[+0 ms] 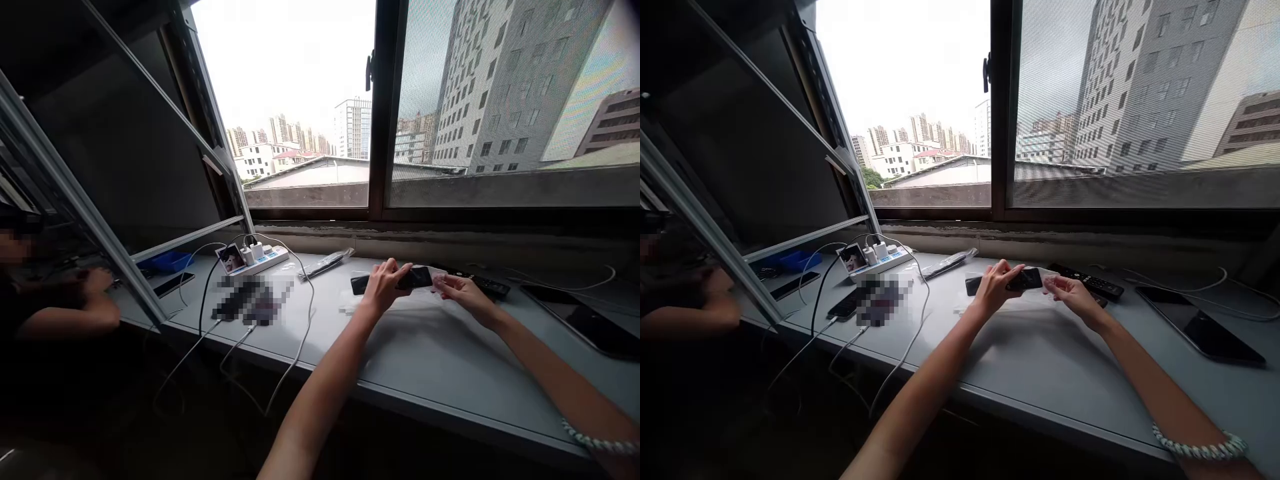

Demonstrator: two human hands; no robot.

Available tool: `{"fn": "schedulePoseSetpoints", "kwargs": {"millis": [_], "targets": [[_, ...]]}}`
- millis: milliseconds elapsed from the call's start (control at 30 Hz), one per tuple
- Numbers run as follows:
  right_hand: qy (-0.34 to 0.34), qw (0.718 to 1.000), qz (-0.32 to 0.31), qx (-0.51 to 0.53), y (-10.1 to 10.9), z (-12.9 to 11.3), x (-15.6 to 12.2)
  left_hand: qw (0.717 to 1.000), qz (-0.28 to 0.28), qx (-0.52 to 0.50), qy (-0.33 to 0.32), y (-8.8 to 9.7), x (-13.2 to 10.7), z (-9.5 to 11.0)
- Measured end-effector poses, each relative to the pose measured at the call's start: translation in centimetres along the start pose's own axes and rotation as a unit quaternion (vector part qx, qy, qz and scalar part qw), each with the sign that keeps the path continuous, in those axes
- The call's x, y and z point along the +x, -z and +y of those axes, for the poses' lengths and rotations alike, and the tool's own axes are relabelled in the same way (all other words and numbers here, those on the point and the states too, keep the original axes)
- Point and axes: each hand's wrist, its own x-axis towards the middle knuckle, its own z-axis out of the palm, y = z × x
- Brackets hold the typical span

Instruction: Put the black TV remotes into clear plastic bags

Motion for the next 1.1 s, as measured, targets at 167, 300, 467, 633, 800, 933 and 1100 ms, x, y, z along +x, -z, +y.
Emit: {"fn": "schedulePoseSetpoints", "kwargs": {"millis": [167,300,467,633,800,933,1100], "targets": [[-0.001,0.999,0.029,0.016,0.2,0.6,0.5,0.999,-0.019,-0.018,-0.023,0.0,0.0,0.5],[-0.009,0.998,0.041,0.036,0.3,0.9,0.8,0.998,-0.024,-0.025,-0.052,-0.1,0.0,0.9],[-0.012,0.996,0.048,0.078,0.6,0.7,0.7,0.998,-0.017,-0.023,-0.058,-0.1,0.0,1.0],[-0.015,0.997,-0.001,0.078,0.8,-0.7,0.0,0.999,-0.012,-0.015,-0.044,-0.2,0.0,0.7],[-0.018,1.000,-0.012,0.016,0.8,-1.6,-0.6,0.999,-0.019,-0.005,-0.050,-0.4,-0.1,0.6],[-0.012,1.000,-0.018,-0.005,0.6,-1.8,-0.6,0.998,-0.031,0.025,-0.056,0.1,-0.1,0.6],[0.004,1.000,-0.009,-0.003,0.3,-1.7,-0.4,0.997,-0.031,0.046,-0.058,0.7,0.0,0.3]]}}
